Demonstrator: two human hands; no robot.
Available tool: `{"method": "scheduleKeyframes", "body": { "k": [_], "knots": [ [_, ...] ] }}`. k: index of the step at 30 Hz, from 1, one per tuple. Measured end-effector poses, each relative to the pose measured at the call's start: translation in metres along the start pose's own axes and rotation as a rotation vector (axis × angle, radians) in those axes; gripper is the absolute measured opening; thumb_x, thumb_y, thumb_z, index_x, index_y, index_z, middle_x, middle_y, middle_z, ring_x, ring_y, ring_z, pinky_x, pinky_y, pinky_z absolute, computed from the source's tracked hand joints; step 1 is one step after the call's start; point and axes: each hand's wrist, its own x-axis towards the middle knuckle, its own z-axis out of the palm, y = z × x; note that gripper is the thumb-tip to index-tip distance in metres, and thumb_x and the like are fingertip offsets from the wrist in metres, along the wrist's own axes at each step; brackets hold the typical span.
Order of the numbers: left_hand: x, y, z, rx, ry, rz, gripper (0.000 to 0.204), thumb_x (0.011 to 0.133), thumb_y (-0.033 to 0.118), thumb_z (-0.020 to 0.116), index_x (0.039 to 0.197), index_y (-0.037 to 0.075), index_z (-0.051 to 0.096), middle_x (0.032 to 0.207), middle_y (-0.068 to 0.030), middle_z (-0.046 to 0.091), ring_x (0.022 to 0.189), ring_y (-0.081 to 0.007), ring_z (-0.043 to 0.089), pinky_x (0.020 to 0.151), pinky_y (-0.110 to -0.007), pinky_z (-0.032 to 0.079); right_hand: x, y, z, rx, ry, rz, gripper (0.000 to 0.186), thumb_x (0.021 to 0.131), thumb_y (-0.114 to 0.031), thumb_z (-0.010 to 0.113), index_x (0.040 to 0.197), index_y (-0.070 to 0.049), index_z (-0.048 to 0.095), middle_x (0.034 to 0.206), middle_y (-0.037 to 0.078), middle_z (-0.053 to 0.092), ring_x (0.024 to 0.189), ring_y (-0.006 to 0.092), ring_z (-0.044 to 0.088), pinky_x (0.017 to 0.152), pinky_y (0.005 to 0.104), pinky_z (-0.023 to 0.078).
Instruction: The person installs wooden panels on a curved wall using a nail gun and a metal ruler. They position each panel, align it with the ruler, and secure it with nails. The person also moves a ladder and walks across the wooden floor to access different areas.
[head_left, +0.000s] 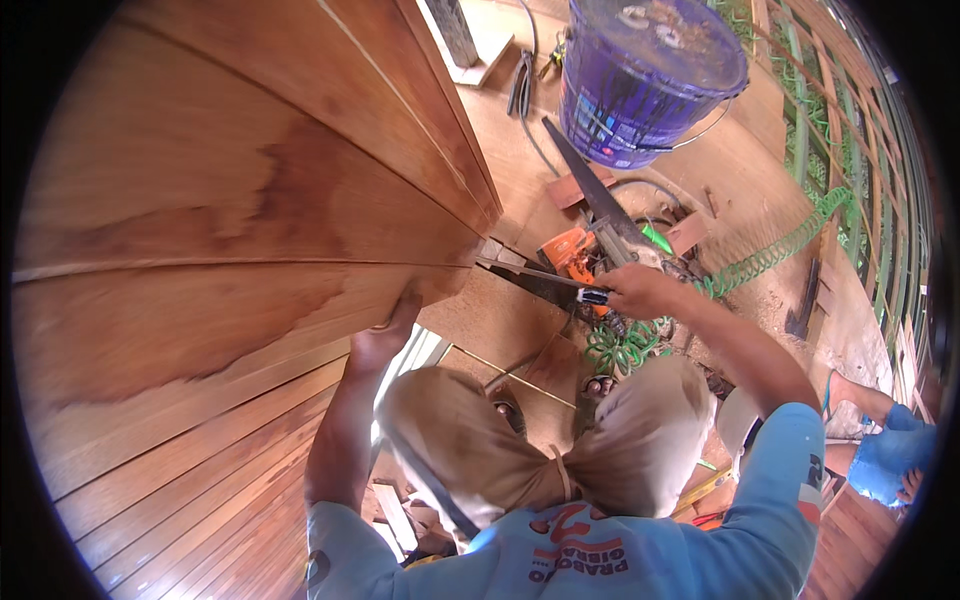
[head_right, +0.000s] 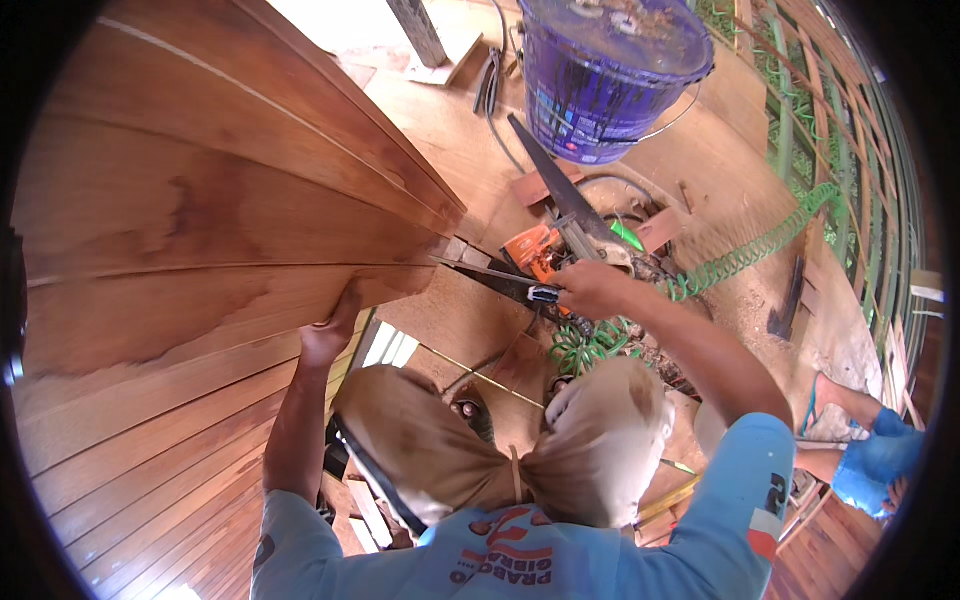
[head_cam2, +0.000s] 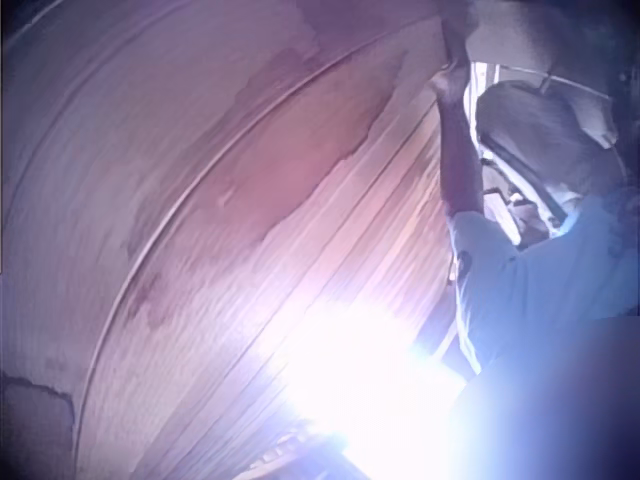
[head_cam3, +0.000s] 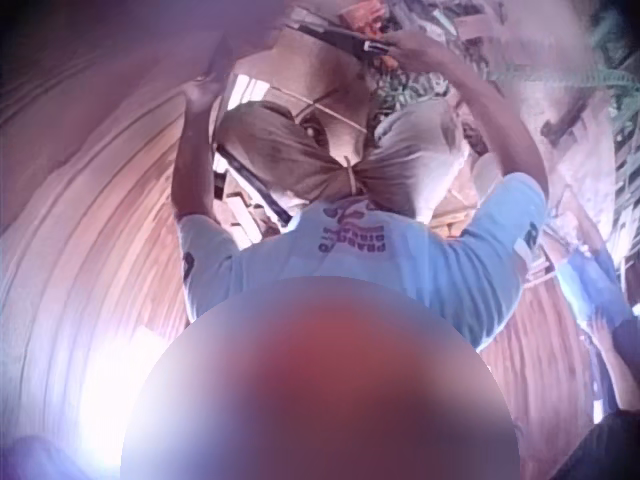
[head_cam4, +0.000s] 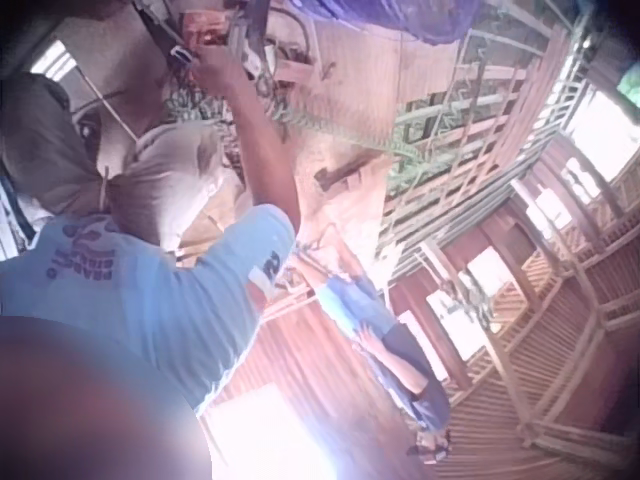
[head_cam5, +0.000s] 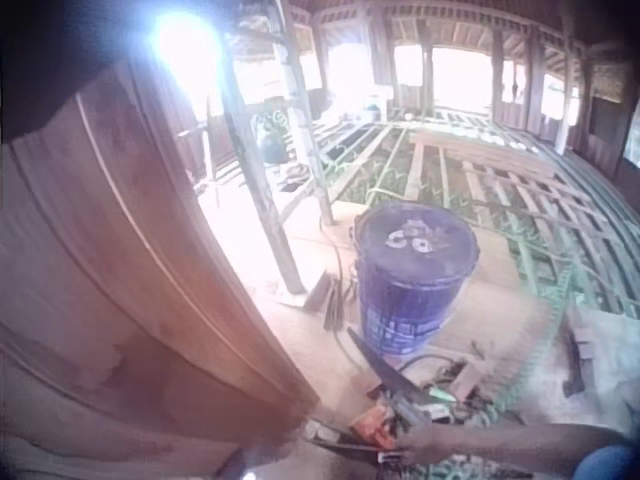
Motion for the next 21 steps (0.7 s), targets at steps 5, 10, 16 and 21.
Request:
{"method": "scheduleKeyframes", "body": {
  "k": [5, 10, 16, 21],
  "knots": [
    [-0.049, -0.051, 0.064, -0.224, -0.283, -0.466, 0.033, 0.091, 0.010, 0.075, 0.121, -0.001, 0.064, 0.117, -0.0100, 0.068, 0.107, -0.0170, 0.065, 0.090, -0.031, 0.053, 0.050, 0.032, 0.085, 0.151, 0.054, 0.035, 0.027, 0.086, -0.017, 0.057, 0.109, -0.005, 0.066, 0.090, 0.026, 0.068, 0.091, 0.0444, 0.065, 0.084, 0.0540, 0.051],
    [-0.055, -0.066, 0.086, -0.142, -0.331, -0.381, 0.049, 0.090, 0.015, 0.076, 0.132, 0.001, 0.054, 0.125, -0.0123, 0.062, 0.115, -0.0220, 0.061, 0.096, -0.036, 0.051, 0.065, 0.043, 0.124, 0.145, 0.111, -0.002, 0.035, 0.084, -0.012, 0.061, 0.118, -0.009, 0.065, 0.092, 0.022, 0.068, 0.092, 0.0422, 0.066, 0.081, 0.0513, 0.052],
    [-0.059, -0.069, 0.100, -0.257, -0.306, -0.494, 0.048, 0.091, 0.028, 0.074, 0.130, 0.005, 0.060, 0.128, -0.0130, 0.064, 0.119, -0.0231, 0.061, 0.101, -0.037, 0.048, 0.072, 0.053, 0.152, 0.098, 0.238, -0.073, 0.036, 0.081, -0.012, 0.063, 0.117, -0.007, 0.063, 0.092, 0.022, 0.069, 0.091, 0.0423, 0.066, 0.081, 0.0520, 0.053],
    [-0.062, -0.085, 0.108, -0.073, -0.412, -0.402, 0.051, 0.091, 0.027, 0.073, 0.134, 0.005, 0.056, 0.132, -0.0127, 0.062, 0.121, -0.0252, 0.059, 0.103, -0.037, 0.047, 0.078, 0.051, 0.161, 0.094, 0.289, -0.072, 0.034, 0.084, -0.015, 0.063, 0.116, -0.005, 0.062, 0.091, 0.024, 0.068, 0.091, 0.0426, 0.066, 0.082, 0.0531, 0.052]
  ]
}}
